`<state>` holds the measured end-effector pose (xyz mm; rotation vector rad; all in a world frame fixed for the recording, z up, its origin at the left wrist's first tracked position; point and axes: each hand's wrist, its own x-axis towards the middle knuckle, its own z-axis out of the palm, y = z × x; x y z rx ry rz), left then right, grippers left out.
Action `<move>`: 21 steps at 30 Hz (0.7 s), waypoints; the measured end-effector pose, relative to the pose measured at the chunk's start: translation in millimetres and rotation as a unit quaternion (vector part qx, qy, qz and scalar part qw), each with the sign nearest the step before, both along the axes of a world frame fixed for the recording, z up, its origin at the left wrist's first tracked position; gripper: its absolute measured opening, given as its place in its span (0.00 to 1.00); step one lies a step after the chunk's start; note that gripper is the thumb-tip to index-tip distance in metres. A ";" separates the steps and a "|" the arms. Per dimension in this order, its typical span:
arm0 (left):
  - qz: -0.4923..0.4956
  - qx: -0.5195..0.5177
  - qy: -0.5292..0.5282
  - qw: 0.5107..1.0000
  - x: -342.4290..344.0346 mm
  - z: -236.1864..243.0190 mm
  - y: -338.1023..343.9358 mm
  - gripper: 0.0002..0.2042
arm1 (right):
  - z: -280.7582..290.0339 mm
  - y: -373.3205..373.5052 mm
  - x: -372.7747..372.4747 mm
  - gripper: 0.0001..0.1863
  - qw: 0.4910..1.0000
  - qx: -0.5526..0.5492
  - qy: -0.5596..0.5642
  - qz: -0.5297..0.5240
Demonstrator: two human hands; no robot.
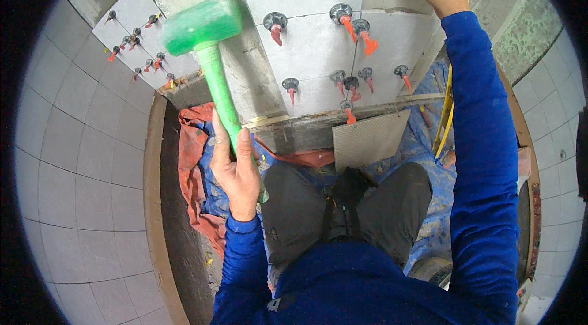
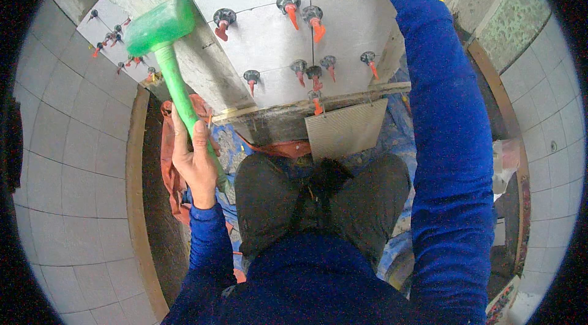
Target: The person applies adhesive to a tile with a notched trowel, places the tile on a wall, and secures it with tile spacers. They use a rubber mallet to tap the tile into place and adjust the spacers to ensure alignment.
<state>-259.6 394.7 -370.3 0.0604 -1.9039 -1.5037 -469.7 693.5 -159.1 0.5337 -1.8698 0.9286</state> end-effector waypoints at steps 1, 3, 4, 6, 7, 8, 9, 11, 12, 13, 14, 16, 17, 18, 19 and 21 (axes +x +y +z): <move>-0.011 0.002 -0.006 1.000 0.1 -0.3 1.0 0.29 | 0.2 -0.1 -0.7 0.12 1.000 -0.002 -0.004 0.003; 0.000 -0.006 -0.006 1.000 0.5 -0.2 2.0 0.29 | 0.9 0.1 -2.1 0.12 1.000 -0.011 -0.020 0.020; -0.006 -0.004 -0.005 1.000 0.5 0.0 2.2 0.29 | 1.4 0.5 -2.8 0.12 0.999 -0.018 -0.031 0.033; 0.001 0.002 -0.003 1.000 -0.3 0.2 2.7 0.29 | 2.0 1.5 -3.2 0.11 0.998 -0.019 -0.037 0.042; 0.002 0.013 0.006 1.000 -0.8 0.1 3.1 0.29 | 2.1 1.7 -3.1 0.12 0.999 -0.013 -0.031 0.038; 0.004 0.006 0.007 1.000 -1.6 -0.1 3.8 0.29 | 1.9 1.8 -2.5 0.12 0.999 -0.006 -0.026 0.035; 0.007 0.003 0.015 1.000 -2.2 -0.4 4.6 0.28 | 1.7 1.4 -1.8 0.12 0.999 -0.008 -0.028 0.030; 0.005 0.001 0.015 1.000 -2.4 -0.6 6.2 0.28 | 1.4 0.2 0.3 0.12 0.999 -0.013 -0.030 0.020; -0.001 0.002 0.007 1.000 -1.8 -0.5 7.1 0.28 | 1.6 -0.9 1.1 0.12 0.999 -0.018 -0.034 0.020; -0.013 -0.002 0.001 1.000 -1.0 -0.2 7.3 0.28 | 1.8 -1.9 2.1 0.12 0.999 -0.023 -0.038 0.020; 0.001 -0.007 0.000 1.000 -0.5 0.2 7.3 0.28 | 2.3 -2.6 3.0 0.12 0.999 -0.028 -0.041 0.020; 0.005 0.001 0.002 1.000 0.1 0.8 6.2 0.28 | 3.6 -2.6 4.3 0.12 0.999 -0.016 -0.039 0.010; 0.015 0.008 0.007 1.000 0.2 0.7 5.7 0.28 | 4.3 -2.2 4.4 0.12 0.999 -0.010 -0.038 0.004; -0.002 0.028 0.023 0.999 -1.1 0.3 4.5 0.28 | 4.6 -1.6 4.3 0.12 0.999 -0.002 -0.035 -0.003; -0.004 0.028 0.012 1.000 -1.0 -0.6 4.0 0.28 | 4.9 -1.3 3.6 0.12 0.999 0.007 -0.033 -0.009; -0.012 0.022 -0.009 1.000 -1.6 -3.1 2.1 0.28 | 4.8 -0.6 1.8 0.12 0.999 0.006 -0.033 -0.002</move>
